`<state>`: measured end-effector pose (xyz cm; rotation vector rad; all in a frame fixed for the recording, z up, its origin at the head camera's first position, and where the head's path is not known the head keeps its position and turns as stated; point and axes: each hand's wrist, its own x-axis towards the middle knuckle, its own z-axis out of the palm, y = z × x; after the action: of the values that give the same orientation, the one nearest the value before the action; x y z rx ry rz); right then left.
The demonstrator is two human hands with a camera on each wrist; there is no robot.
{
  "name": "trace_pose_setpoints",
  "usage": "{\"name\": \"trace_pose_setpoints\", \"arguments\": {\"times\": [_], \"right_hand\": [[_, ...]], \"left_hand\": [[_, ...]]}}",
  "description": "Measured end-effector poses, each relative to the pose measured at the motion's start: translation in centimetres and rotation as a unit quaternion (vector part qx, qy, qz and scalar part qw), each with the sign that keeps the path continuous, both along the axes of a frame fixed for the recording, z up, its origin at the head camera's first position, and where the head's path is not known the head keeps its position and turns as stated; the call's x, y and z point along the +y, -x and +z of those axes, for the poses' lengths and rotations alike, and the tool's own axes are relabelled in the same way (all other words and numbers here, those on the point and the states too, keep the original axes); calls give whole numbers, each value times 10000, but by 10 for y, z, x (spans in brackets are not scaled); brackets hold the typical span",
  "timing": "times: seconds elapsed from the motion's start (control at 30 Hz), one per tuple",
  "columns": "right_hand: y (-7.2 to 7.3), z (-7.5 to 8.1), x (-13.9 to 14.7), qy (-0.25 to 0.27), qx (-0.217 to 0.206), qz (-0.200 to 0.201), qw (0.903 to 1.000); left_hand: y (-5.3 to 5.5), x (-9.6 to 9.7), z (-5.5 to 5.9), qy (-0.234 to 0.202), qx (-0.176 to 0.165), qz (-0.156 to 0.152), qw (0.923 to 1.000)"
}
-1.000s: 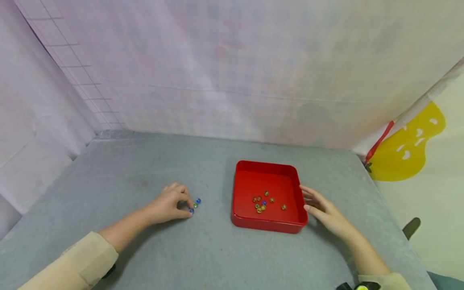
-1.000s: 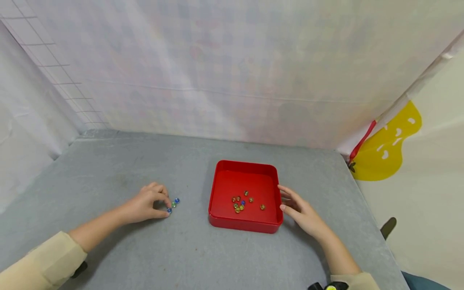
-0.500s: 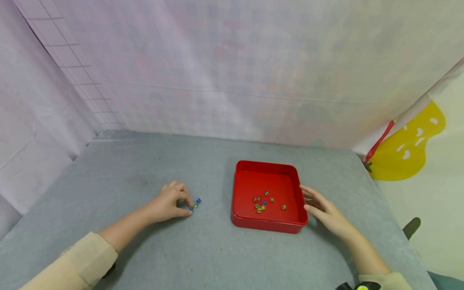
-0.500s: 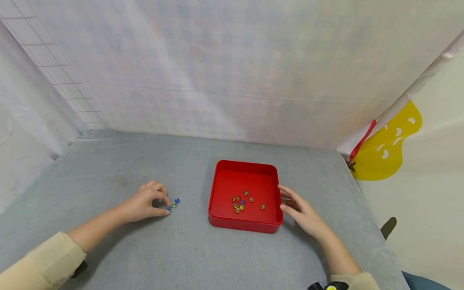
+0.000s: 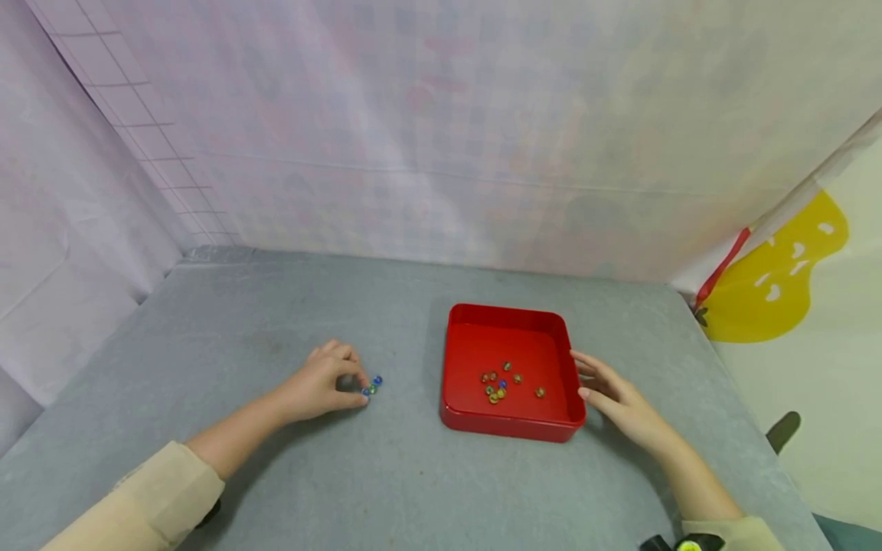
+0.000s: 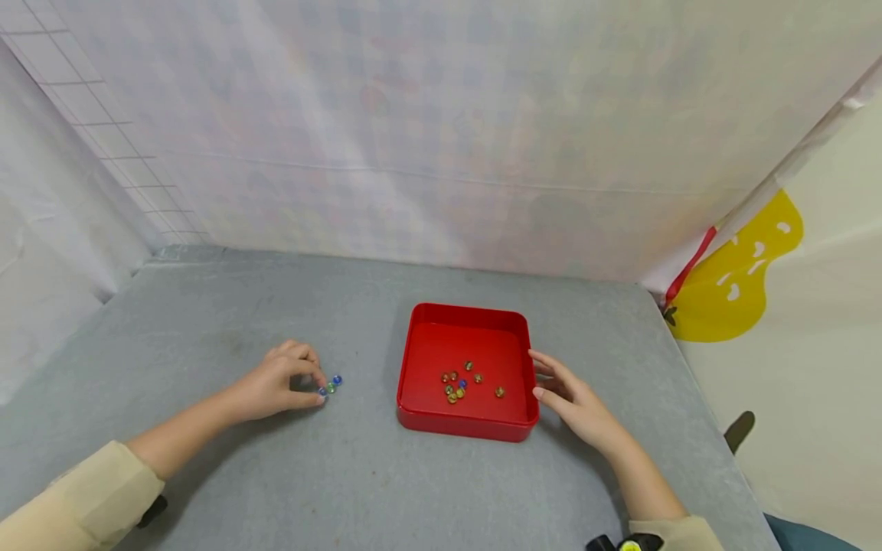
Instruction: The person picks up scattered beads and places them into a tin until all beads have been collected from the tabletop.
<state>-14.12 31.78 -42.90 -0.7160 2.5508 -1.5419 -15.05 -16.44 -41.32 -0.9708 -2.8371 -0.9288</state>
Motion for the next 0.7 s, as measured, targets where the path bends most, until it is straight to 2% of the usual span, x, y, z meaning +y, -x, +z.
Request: {"name": "trace_pose_setpoints", "arguments": {"times": [0.7], "right_hand": [[2,-4,2,-126,-171,-158,9997]], "left_hand": [[3,6,8,-248,181,-62,9995]]}}
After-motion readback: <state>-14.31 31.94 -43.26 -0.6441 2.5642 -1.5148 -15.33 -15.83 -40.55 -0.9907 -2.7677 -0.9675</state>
